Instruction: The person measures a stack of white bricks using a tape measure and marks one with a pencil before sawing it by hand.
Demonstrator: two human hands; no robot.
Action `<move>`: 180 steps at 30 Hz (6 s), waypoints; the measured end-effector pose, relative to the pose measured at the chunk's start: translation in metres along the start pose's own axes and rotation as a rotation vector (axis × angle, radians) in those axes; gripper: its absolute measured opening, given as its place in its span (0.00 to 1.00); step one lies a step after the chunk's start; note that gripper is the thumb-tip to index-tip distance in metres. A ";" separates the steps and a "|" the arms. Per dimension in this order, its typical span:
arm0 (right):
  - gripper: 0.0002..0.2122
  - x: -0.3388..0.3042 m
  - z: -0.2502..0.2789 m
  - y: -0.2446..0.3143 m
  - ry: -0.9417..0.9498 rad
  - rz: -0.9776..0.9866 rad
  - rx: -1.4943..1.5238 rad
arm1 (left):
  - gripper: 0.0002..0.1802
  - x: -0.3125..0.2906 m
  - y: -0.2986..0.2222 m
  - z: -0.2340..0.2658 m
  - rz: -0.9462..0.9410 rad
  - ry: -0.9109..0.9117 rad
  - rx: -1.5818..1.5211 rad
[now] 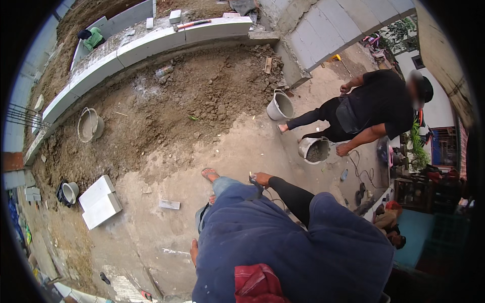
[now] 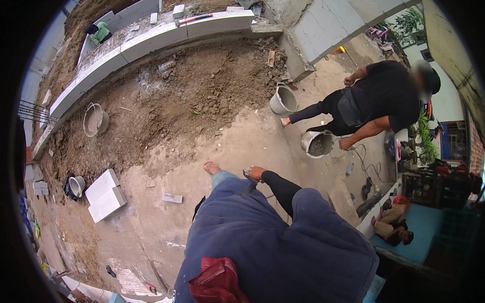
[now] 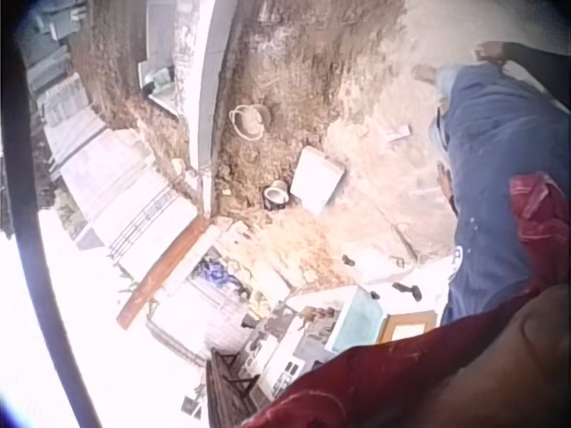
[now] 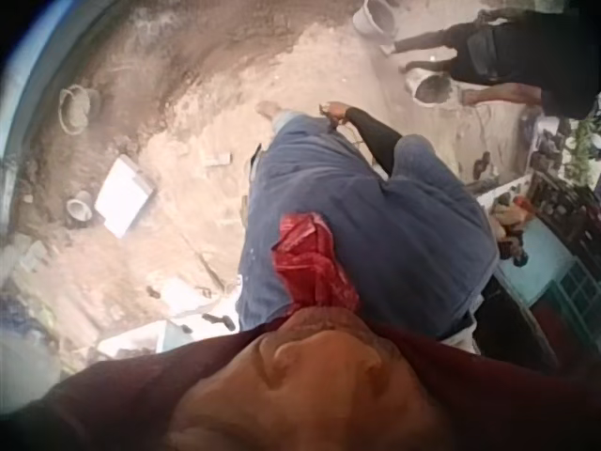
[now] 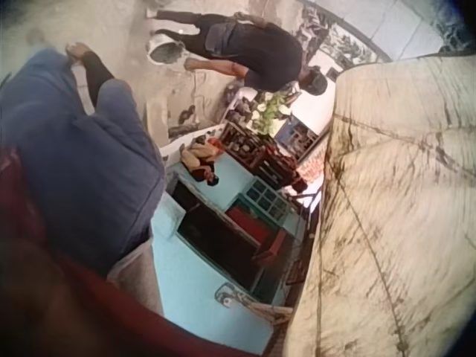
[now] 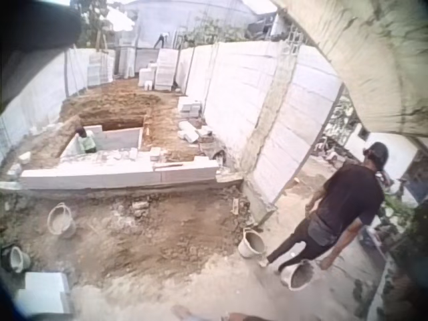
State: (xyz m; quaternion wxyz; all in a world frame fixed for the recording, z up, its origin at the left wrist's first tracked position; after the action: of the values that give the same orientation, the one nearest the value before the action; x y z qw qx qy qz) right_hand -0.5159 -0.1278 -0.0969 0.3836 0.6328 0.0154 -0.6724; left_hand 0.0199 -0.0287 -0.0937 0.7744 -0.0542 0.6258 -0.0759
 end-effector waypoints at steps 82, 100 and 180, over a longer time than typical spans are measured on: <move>0.25 0.356 -0.792 0.996 0.333 0.277 -0.846 | 0.41 0.169 0.092 0.790 0.542 -0.167 -0.970; 0.23 0.454 -1.009 1.228 0.182 0.004 -0.674 | 0.27 0.287 -0.127 1.334 -0.089 0.113 -1.913; 0.41 1.269 -1.913 2.420 -0.068 -0.022 -0.237 | 0.60 0.927 -1.140 2.740 -0.035 -0.114 1.131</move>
State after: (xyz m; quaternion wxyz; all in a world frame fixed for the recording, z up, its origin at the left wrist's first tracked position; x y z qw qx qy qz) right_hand 2.5061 -1.4957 -0.4467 0.4486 0.5599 0.0886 -0.6909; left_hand 2.8320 -1.3511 -0.2035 0.7140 0.3545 0.4441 -0.4091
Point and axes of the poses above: each hand's wrist, its own x-axis towards the middle knuckle, its own z-axis out of the back of the hand, y = z × x, the point moved 10 cm from there along x, towards the middle knuckle, and after that the axes turned 6 degrees about z, right-handed, at the moved point
